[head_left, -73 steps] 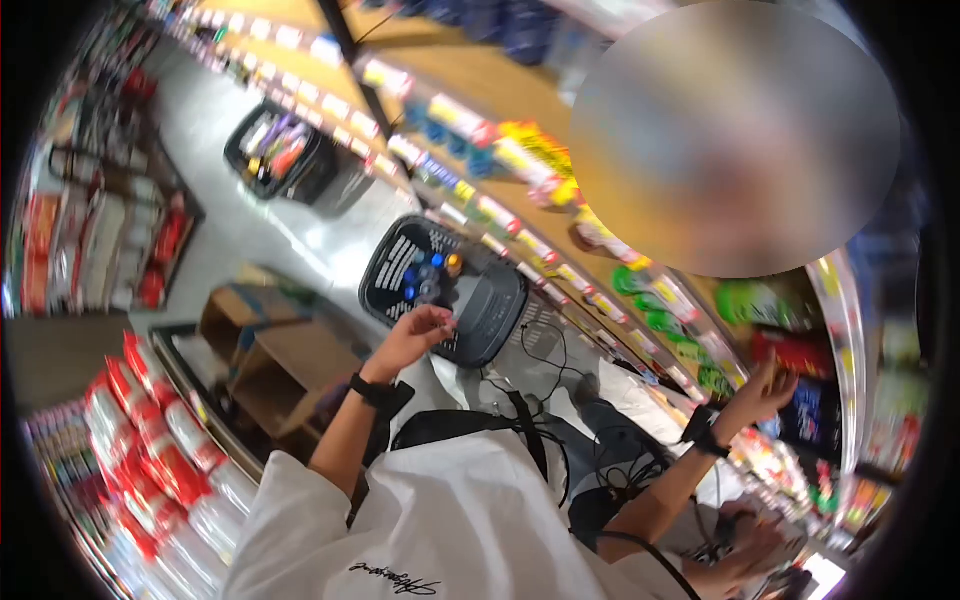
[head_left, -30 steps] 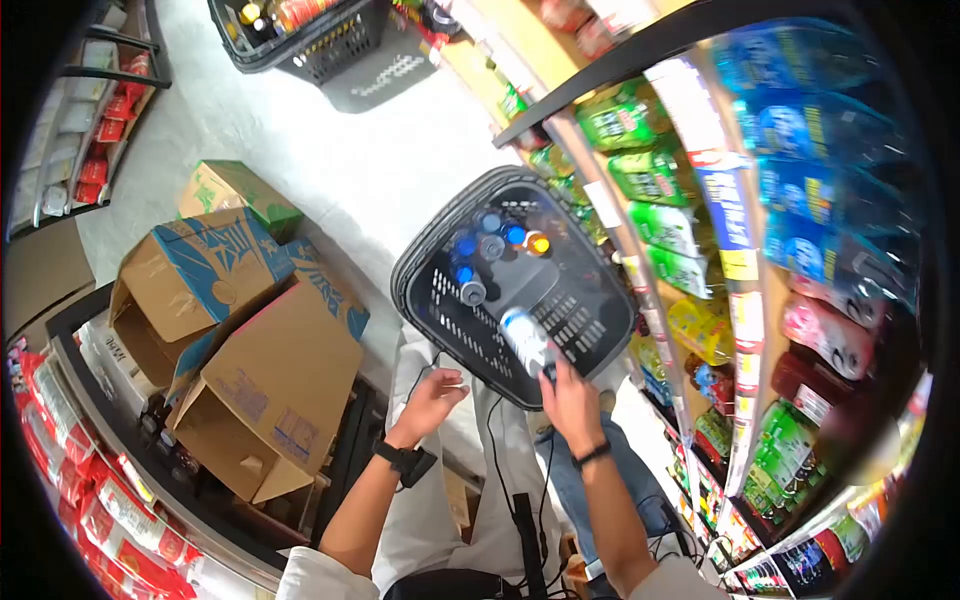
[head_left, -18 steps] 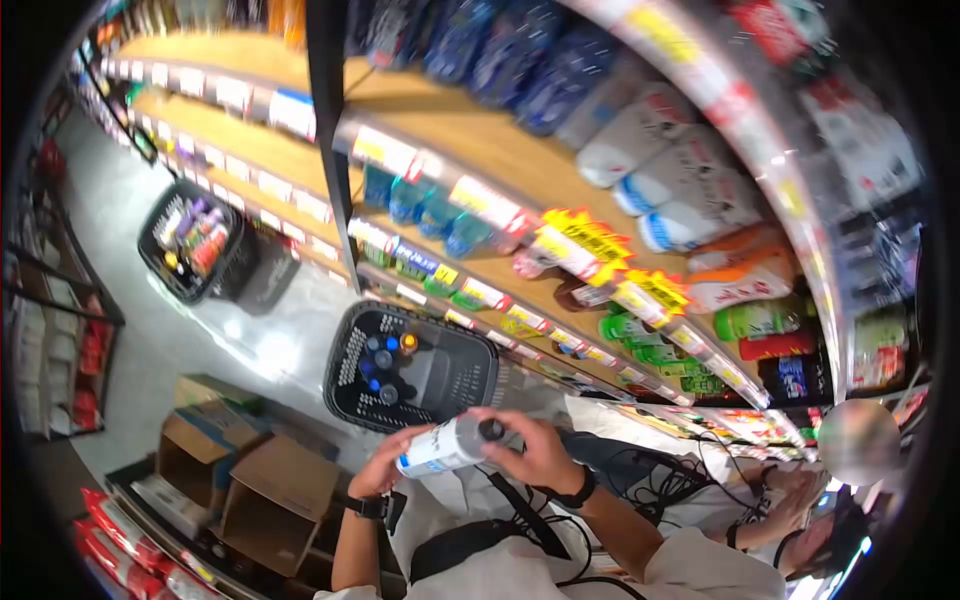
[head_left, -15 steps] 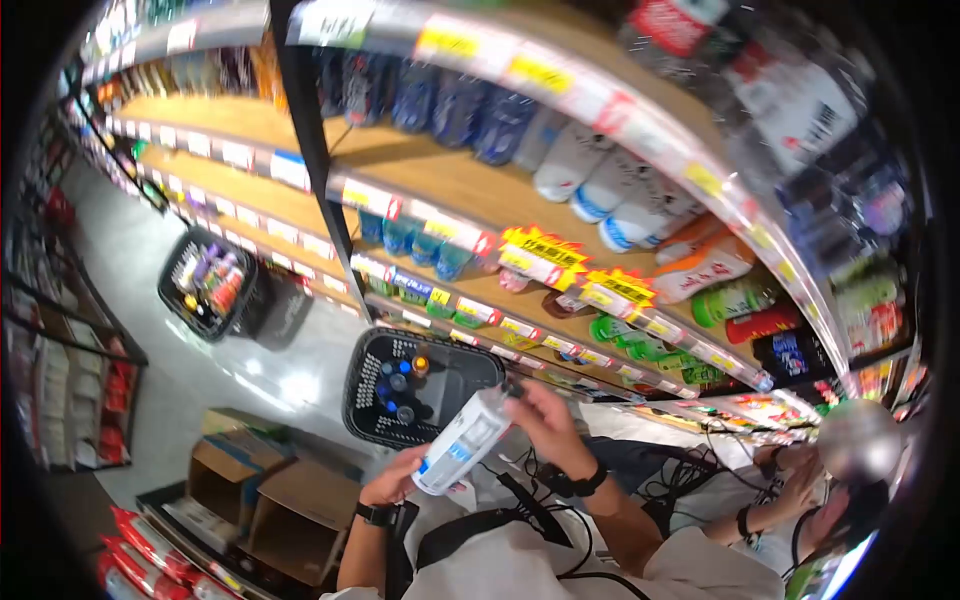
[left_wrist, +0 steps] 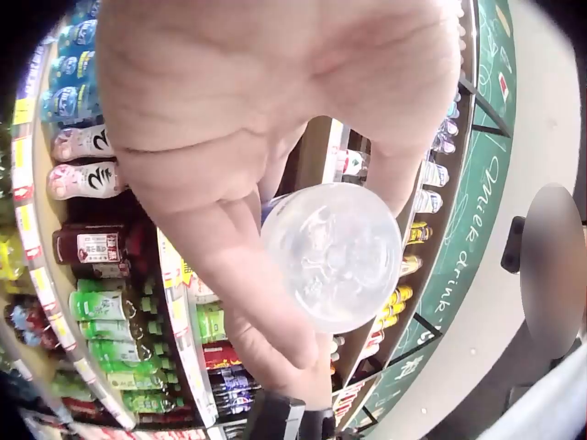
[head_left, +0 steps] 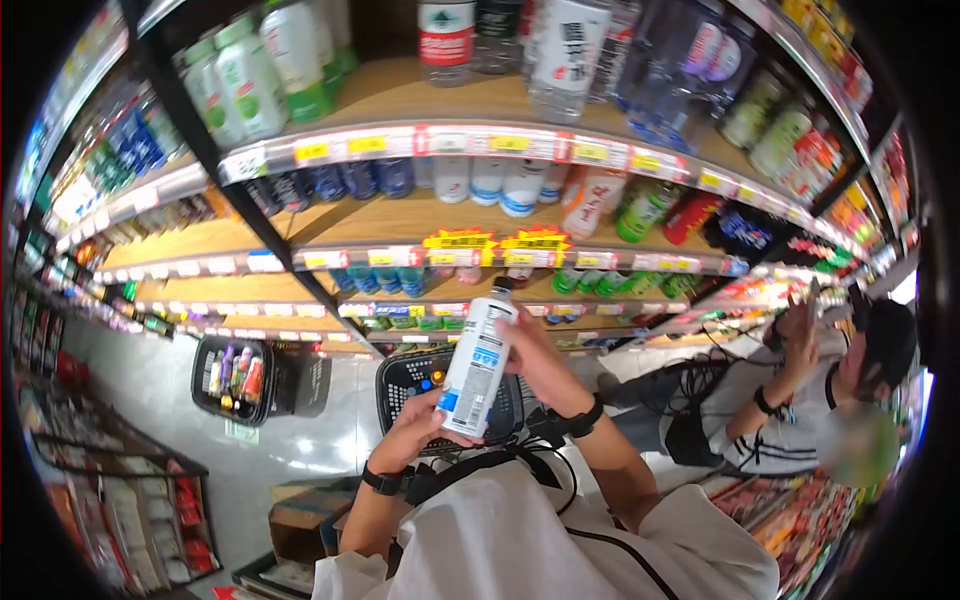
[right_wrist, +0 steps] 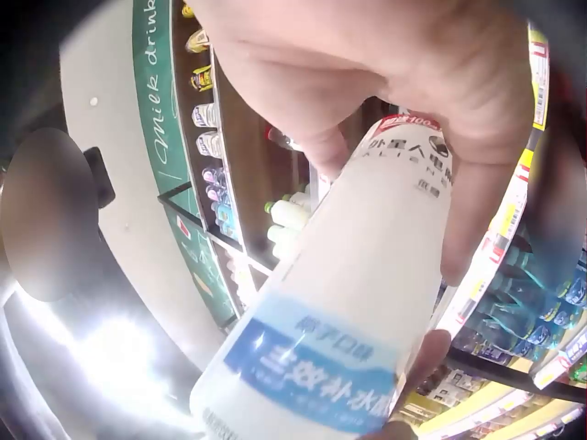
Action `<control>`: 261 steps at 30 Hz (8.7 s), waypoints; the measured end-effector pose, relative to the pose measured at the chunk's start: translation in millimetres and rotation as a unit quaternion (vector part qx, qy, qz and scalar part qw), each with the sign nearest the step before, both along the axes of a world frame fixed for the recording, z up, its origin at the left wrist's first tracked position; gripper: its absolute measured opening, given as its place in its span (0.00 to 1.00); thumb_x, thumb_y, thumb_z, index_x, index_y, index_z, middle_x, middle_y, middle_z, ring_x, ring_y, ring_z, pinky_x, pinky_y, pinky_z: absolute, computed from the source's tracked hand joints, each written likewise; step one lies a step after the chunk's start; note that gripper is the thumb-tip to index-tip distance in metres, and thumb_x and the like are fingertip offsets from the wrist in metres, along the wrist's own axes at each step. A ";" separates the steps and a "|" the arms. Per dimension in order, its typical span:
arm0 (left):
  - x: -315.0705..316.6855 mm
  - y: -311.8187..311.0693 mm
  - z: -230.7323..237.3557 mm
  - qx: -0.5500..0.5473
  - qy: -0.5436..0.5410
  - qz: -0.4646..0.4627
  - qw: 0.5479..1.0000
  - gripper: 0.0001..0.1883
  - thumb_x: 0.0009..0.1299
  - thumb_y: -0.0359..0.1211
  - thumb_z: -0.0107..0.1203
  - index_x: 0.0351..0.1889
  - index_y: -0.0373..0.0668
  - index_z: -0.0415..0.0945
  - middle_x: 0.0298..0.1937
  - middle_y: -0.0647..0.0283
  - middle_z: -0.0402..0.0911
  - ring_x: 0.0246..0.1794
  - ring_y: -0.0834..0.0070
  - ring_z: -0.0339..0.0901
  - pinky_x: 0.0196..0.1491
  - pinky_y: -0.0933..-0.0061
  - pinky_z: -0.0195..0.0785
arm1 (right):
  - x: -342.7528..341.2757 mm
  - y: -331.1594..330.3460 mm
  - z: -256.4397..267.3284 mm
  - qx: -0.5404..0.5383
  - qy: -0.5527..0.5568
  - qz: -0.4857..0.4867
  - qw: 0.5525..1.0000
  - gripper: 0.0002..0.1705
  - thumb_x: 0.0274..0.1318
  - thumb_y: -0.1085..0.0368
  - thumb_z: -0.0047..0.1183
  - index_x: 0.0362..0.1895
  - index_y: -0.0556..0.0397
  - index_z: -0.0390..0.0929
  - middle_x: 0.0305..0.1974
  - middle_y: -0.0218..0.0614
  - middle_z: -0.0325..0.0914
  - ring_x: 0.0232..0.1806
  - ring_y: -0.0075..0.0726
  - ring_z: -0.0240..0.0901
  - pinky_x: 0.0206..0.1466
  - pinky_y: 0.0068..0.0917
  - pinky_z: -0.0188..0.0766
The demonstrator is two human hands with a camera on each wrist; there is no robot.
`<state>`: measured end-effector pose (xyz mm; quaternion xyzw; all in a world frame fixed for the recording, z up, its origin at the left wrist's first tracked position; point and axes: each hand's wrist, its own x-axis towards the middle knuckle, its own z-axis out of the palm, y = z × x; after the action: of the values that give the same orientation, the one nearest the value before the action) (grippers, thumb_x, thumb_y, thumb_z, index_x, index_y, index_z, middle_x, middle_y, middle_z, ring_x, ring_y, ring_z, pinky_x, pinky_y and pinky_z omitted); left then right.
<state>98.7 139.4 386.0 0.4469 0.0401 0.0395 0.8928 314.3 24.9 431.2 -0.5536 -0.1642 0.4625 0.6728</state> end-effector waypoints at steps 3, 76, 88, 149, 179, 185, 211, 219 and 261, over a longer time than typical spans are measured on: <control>7.3 10.0 -1.2 0.041 -0.008 -0.031 0.999 0.31 0.78 0.41 0.57 0.72 0.29 0.64 0.55 0.54 0.84 0.54 0.64 0.84 0.56 0.61 0.81 | -9.2 -8.2 13.0 0.030 -0.036 0.013 0.999 0.37 0.65 0.61 0.64 0.74 0.49 0.62 0.59 0.32 0.77 0.59 0.28 0.76 0.60 0.34 0.77; 245.6 149.6 16.3 0.577 0.090 0.447 0.678 0.31 0.64 0.34 0.69 0.61 0.38 0.66 0.49 0.41 0.80 0.47 0.36 0.77 0.44 0.44 0.72 | 189.6 129.6 -10.7 -0.198 -0.607 -0.207 0.741 0.36 0.55 0.50 0.69 0.53 0.67 0.68 0.36 0.62 0.83 0.40 0.69 0.81 0.42 0.54 0.79; 237.8 151.3 20.1 0.567 0.036 0.496 0.656 0.31 0.62 0.30 0.68 0.62 0.38 0.67 0.51 0.41 0.78 0.52 0.36 0.75 0.49 0.45 0.71 | 189.9 121.5 -10.4 -0.226 -0.691 -0.222 0.650 0.38 0.52 0.56 0.71 0.57 0.69 0.67 0.35 0.61 0.83 0.42 0.71 0.81 0.46 0.55 0.77; 198.1 176.7 -1.9 0.568 0.056 0.523 0.633 0.32 0.66 0.34 0.68 0.66 0.37 0.67 0.51 0.44 0.76 0.53 0.42 0.73 0.54 0.49 0.69 | 149.8 247.4 -37.2 -0.196 -0.685 -0.164 0.682 0.29 0.57 0.44 0.65 0.31 0.64 0.84 0.35 0.58 0.84 0.40 0.66 0.82 0.44 0.53 0.78; 230.7 200.4 -5.8 0.569 0.025 0.463 0.680 0.29 0.61 0.32 0.74 0.53 0.31 0.68 0.49 0.42 0.74 0.52 0.43 0.71 0.55 0.50 0.66 | 157.0 171.0 -28.0 -0.248 -0.627 -0.209 0.709 0.21 0.56 0.51 0.65 0.27 0.60 0.85 0.30 0.56 0.83 0.35 0.65 0.81 0.40 0.51 0.79; 261.9 205.5 1.1 0.604 0.008 0.446 0.661 0.29 0.60 0.32 0.74 0.53 0.28 0.70 0.50 0.40 0.74 0.51 0.41 0.71 0.54 0.46 0.64 | 168.8 173.1 -27.9 -0.240 -0.622 -0.188 0.722 0.25 0.61 0.48 0.63 0.30 0.62 0.83 0.34 0.59 0.82 0.37 0.66 0.81 0.41 0.53 0.78; 153.6 210.4 1.2 0.380 -0.017 0.454 0.806 0.11 0.77 0.23 0.55 0.55 0.32 0.77 0.48 0.57 0.86 0.53 0.70 0.83 0.58 0.71 0.74 | 159.4 130.2 -23.7 -0.134 -0.649 -0.134 0.737 0.10 0.63 0.61 0.57 0.38 0.56 0.81 0.33 0.52 0.84 0.36 0.64 0.81 0.37 0.52 0.79; -27.2 111.2 -175.3 0.206 0.169 0.502 0.823 0.04 0.75 0.25 0.58 0.43 0.35 0.76 0.37 0.65 0.82 0.38 0.81 0.79 0.43 0.78 0.72 | 114.7 92.4 -38.5 -0.025 -0.717 -0.113 0.687 0.08 0.59 0.70 0.62 0.43 0.55 0.82 0.42 0.43 0.85 0.47 0.53 0.81 0.60 0.48 0.74; -65.9 -81.6 -576.8 -0.156 0.495 0.462 0.719 0.12 0.76 0.31 0.58 0.55 0.38 0.75 0.49 0.64 0.81 0.49 0.75 0.79 0.53 0.72 0.71 | -135.3 98.3 -806.8 -0.463 -0.495 0.508 0.532 0.58 0.54 0.37 0.65 0.71 0.75 0.60 0.48 0.66 0.82 0.50 0.66 0.83 0.57 0.49 0.79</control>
<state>32.8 57.8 -190.8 0.1830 0.6832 0.2138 0.6738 179.0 123.2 -375.7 -0.7510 -0.4874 0.3901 -0.2150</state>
